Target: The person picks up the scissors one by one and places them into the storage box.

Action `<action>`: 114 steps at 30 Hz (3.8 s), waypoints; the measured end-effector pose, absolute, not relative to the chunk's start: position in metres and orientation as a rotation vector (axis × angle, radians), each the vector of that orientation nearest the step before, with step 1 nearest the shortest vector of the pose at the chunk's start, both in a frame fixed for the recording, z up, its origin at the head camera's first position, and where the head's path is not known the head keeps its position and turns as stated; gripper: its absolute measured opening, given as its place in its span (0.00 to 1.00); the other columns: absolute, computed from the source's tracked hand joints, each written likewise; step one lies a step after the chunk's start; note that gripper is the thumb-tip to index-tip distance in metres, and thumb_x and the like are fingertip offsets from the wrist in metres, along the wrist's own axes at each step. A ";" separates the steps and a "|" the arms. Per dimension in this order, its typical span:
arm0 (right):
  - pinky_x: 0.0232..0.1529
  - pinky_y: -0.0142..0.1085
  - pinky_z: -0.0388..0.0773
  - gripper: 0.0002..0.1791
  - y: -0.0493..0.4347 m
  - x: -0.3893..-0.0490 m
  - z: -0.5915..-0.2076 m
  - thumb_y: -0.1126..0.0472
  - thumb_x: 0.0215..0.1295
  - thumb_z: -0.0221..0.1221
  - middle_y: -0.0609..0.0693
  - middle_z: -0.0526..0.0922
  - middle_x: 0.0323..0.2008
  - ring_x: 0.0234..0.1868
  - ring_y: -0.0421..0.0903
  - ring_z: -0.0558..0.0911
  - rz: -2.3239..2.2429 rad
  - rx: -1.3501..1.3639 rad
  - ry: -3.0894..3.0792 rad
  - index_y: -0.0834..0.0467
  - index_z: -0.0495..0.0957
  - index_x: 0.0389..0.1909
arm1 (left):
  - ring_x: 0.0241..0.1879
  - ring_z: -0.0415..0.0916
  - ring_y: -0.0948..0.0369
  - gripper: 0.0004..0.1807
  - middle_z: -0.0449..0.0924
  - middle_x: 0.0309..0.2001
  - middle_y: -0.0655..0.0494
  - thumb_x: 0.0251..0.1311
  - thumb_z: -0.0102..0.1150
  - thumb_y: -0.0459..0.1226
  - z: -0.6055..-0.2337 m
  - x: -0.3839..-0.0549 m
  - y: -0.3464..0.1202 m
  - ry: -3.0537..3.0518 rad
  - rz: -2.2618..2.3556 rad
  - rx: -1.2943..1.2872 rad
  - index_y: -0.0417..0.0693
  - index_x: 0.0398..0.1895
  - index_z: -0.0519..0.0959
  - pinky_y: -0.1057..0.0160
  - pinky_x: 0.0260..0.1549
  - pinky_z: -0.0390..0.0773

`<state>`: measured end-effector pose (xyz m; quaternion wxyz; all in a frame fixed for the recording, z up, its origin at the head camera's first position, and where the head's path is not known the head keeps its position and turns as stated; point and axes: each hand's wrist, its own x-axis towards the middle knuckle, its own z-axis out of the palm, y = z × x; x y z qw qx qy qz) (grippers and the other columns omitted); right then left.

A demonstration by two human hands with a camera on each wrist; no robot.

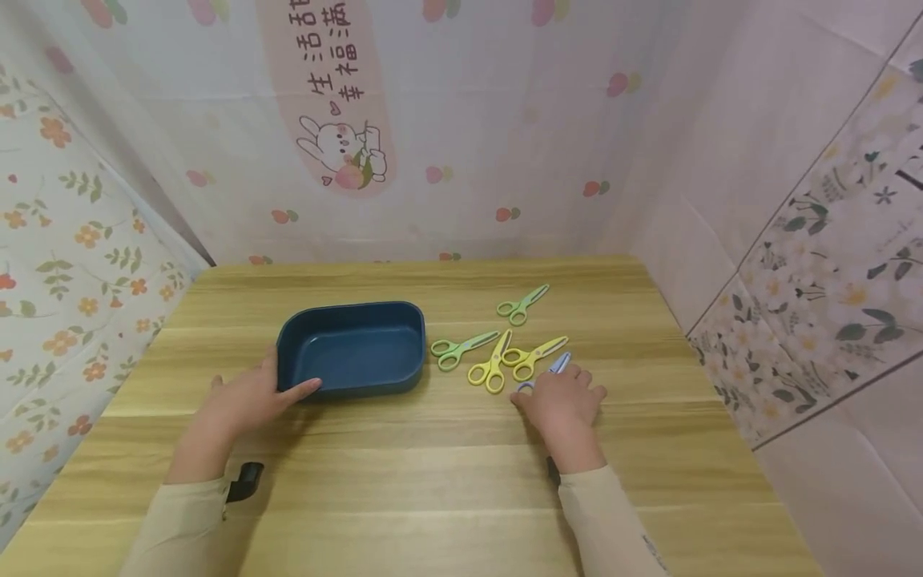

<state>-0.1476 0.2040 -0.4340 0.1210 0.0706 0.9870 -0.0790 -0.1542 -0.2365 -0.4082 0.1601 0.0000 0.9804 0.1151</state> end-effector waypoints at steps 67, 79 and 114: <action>0.29 0.36 0.70 0.24 0.111 -0.210 -0.352 0.36 0.60 0.74 0.48 0.78 0.27 0.31 0.47 0.76 -0.544 -0.504 3.127 0.54 0.85 0.30 | 0.70 0.71 0.27 0.75 0.50 0.80 0.20 0.62 0.56 0.76 -0.438 -0.192 -0.269 2.649 0.688 0.134 0.49 0.83 0.14 0.31 0.68 0.73; 0.24 0.33 0.68 0.27 0.032 -0.227 -0.341 0.32 0.62 0.71 0.46 0.77 0.25 0.26 0.43 0.77 -0.472 -0.720 3.015 0.50 0.79 0.23 | 0.70 0.71 0.26 0.76 0.54 0.78 0.17 0.61 0.56 0.77 -0.437 -0.192 -0.267 2.671 0.645 0.113 0.46 0.84 0.16 0.30 0.68 0.73; 0.57 0.38 0.85 0.29 -0.056 -0.238 -0.403 0.33 0.68 0.66 0.43 0.90 0.54 0.56 0.42 0.87 -0.357 -0.693 2.623 0.48 0.87 0.60 | 0.64 0.78 0.31 0.74 0.59 0.76 0.17 0.63 0.55 0.75 -0.438 -0.192 -0.269 2.657 0.688 0.129 0.47 0.84 0.16 0.33 0.63 0.78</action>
